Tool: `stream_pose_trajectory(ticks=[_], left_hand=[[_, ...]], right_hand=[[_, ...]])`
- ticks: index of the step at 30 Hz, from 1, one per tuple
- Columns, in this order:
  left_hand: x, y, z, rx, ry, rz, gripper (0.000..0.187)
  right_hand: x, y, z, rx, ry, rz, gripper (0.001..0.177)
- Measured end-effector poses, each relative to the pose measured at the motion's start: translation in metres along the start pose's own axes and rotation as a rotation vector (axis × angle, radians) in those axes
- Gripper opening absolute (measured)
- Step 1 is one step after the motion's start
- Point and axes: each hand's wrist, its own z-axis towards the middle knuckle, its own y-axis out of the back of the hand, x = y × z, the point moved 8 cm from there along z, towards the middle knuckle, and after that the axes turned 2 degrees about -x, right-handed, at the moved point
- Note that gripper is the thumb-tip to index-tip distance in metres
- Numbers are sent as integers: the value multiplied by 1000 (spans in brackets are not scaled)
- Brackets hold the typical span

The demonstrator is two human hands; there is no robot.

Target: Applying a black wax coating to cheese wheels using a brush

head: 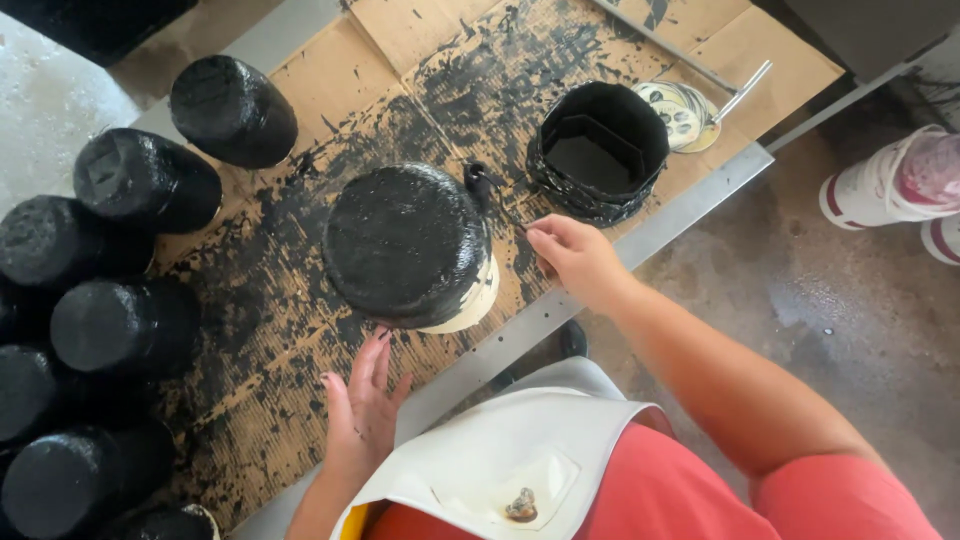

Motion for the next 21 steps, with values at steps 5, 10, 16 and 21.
stream_pose_trajectory(ticks=[5,10,16,21], left_hand=[[-18,31,15,-348,-1,41,80],[-64,20,57,-300,-261,205,49],[-25,42,100,-270,-143,-11,88],[-24,22,74,-223,-97,-17,94]], right_hand=[[-35,0,0,8,-49,305,22],[-31,26,7,-11,94,166,19],[-22,34,33,82,137,173,16],[7,37,45,109,131,23,14]])
